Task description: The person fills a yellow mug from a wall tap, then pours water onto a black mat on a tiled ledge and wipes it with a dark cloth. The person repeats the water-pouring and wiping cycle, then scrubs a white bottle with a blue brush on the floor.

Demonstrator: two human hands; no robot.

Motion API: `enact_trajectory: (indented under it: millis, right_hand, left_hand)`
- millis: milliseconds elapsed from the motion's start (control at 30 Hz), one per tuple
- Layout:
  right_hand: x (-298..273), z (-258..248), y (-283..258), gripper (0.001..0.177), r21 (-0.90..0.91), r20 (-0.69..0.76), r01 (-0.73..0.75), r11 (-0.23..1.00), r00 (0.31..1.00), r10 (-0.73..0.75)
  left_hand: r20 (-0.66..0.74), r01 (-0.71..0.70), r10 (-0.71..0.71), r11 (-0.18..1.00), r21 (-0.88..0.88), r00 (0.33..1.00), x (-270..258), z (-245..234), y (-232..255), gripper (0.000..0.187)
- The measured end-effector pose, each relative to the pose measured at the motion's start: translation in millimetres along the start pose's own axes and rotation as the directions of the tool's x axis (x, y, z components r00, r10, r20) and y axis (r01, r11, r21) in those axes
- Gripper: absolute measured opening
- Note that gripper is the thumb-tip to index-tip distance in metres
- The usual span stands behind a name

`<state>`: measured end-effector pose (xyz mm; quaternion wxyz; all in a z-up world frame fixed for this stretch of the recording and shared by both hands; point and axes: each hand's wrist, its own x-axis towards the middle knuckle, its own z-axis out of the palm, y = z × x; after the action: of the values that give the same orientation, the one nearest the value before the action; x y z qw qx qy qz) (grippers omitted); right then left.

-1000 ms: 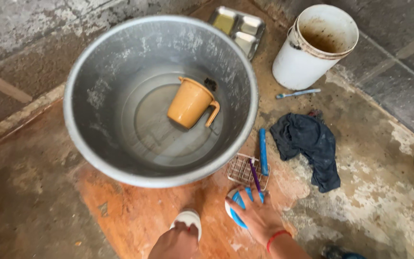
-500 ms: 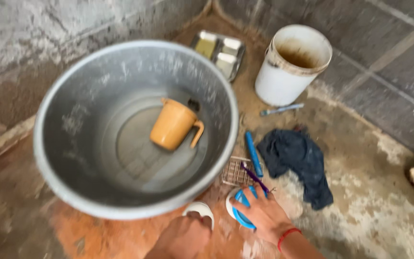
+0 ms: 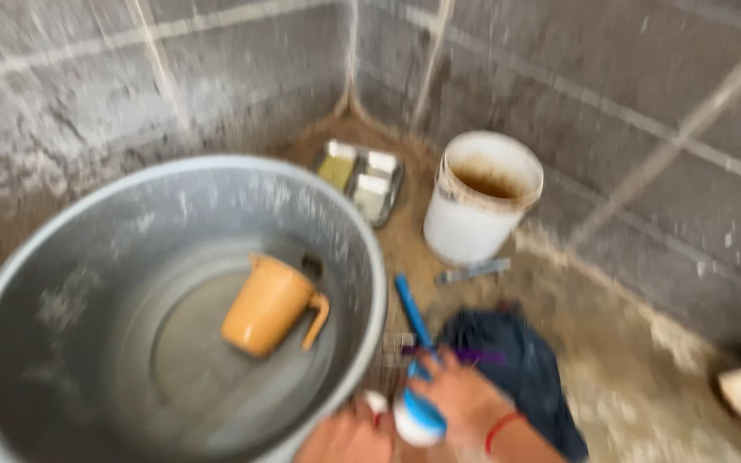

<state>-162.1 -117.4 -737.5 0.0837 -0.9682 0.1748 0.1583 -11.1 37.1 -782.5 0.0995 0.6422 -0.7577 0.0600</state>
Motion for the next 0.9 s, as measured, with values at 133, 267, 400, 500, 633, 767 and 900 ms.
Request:
enact_trajectory:
  millis: [133,267,400,500,633,767,900]
  right_hand:
    - [-2.4,-4.9,11.4,0.083,0.117,-0.024,0.135,0.984,0.991,-0.133]
    - [9.9,-14.4,63.8,0.061,0.328,-0.272,0.175,0.928,0.959,-0.085]
    - [27.3,7.8,155.0,0.028,0.600,-0.417,-0.060,0.798,0.828,0.375]
    - [38.2,41.3,225.7,0.030,0.522,-0.381,-0.259,0.813,0.782,0.493]
    - [55.1,98.9,270.0,0.041,0.517,-0.102,-0.551,0.655,0.720,0.686]
    - [69.2,134.3,284.7,0.067,0.511,-0.009,-0.582,0.633,0.732,0.681]
    - [90.8,151.2,300.3,0.078,0.501,0.032,-0.615,0.609,0.716,0.697]
  left_hand:
    - [-0.464,0.122,0.010,0.960,0.254,0.886,29.4,13.6,-0.1,0.021]
    - [-0.076,0.126,-0.113,0.972,0.199,0.991,36.4,32.4,0.3,0.028]
    - [-0.446,0.270,-0.123,0.920,0.284,0.886,40.2,65.8,14.2,0.053]
    - [-0.640,0.358,-0.108,0.892,0.275,0.761,76.7,95.4,24.5,0.062]
    - [-0.727,0.238,0.303,0.808,0.539,0.617,109.3,126.3,44.1,0.014]
    - [-0.945,0.634,-0.073,0.757,0.156,0.320,152.5,174.2,62.2,0.012]
    - [-0.941,0.760,-0.199,0.645,0.085,0.273,159.6,236.8,47.3,0.010]
